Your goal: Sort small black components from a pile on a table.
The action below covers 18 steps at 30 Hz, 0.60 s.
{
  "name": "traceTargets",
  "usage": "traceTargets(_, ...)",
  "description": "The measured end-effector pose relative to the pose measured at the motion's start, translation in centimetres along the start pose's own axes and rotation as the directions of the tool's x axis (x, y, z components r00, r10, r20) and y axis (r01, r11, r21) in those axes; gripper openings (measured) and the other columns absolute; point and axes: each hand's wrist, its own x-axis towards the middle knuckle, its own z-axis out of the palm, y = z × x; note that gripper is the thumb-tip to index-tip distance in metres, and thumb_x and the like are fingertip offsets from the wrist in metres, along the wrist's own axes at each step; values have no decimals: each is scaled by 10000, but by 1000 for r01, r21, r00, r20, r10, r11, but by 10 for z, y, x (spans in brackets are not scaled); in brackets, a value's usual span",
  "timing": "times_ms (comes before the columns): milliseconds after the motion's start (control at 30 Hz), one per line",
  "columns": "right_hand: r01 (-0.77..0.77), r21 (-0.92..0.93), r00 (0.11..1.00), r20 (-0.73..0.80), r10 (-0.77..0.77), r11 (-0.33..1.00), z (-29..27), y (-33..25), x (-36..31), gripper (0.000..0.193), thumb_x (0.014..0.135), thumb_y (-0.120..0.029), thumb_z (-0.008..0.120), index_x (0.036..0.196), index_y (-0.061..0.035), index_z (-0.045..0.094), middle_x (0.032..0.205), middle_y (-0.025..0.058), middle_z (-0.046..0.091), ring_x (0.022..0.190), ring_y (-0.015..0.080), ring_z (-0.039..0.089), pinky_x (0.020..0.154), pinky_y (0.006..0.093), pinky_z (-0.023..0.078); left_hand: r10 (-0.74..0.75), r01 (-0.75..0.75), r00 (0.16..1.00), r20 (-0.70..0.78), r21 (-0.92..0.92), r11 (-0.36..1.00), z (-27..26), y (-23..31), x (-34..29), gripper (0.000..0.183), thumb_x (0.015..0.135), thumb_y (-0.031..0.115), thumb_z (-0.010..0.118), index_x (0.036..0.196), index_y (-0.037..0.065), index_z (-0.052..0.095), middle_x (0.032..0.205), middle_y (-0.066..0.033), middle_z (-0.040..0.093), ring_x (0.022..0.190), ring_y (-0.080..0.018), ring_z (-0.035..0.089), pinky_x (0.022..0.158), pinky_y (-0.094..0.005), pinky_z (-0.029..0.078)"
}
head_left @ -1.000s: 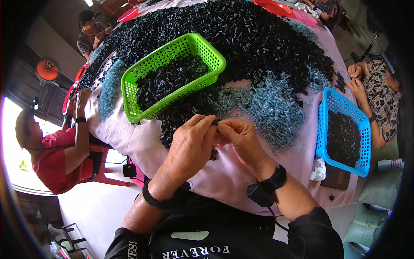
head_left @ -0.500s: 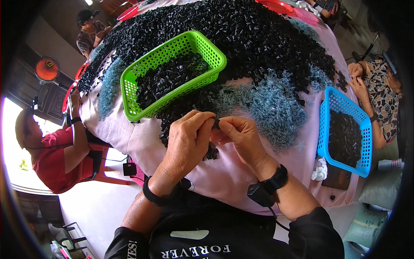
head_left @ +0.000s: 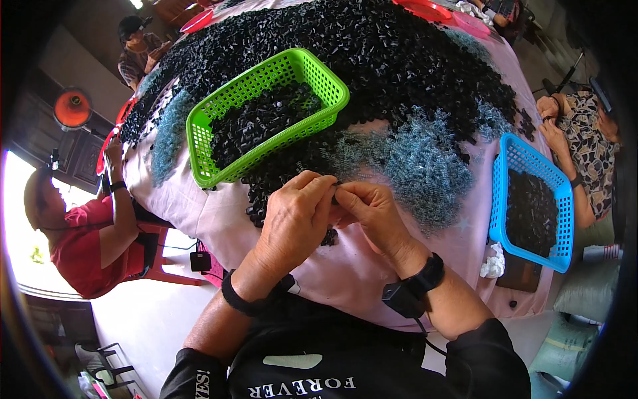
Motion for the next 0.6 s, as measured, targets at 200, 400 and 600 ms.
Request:
traceTargets(200,1,32,1000,0,-1,999,-3,3,0,225,1025,-242,635,1055,-36,724,895,47,754,805,107,725,678,231,579,67,-74,992,103,65,995,-13,11,1,316,854,70,715,1134,-60,647,1000,-199,672,857,-377,693,736,-408,560)
traceTargets(400,-3,23,1000,-30,4,1000,0,0,1,212,1009,-230,662,1004,-34,743,836,28,729,745,73,683,662,212,562,60,-71,993,100,102,992,-4,4,-3,371,809,79,761,1133,-58,647,992,-205,668,879,-387,685,756,-428,561)
traceTargets(600,7,39,999,-42,-6,999,4,1,-1,223,1010,-222,658,970,-18,740,819,27,720,718,65,661,644,217,547,144,-156,985,93,149,976,-3,5,-3,340,814,76,744,1113,-56,649,958,-214,668,871,-395,679,767,-442,562)
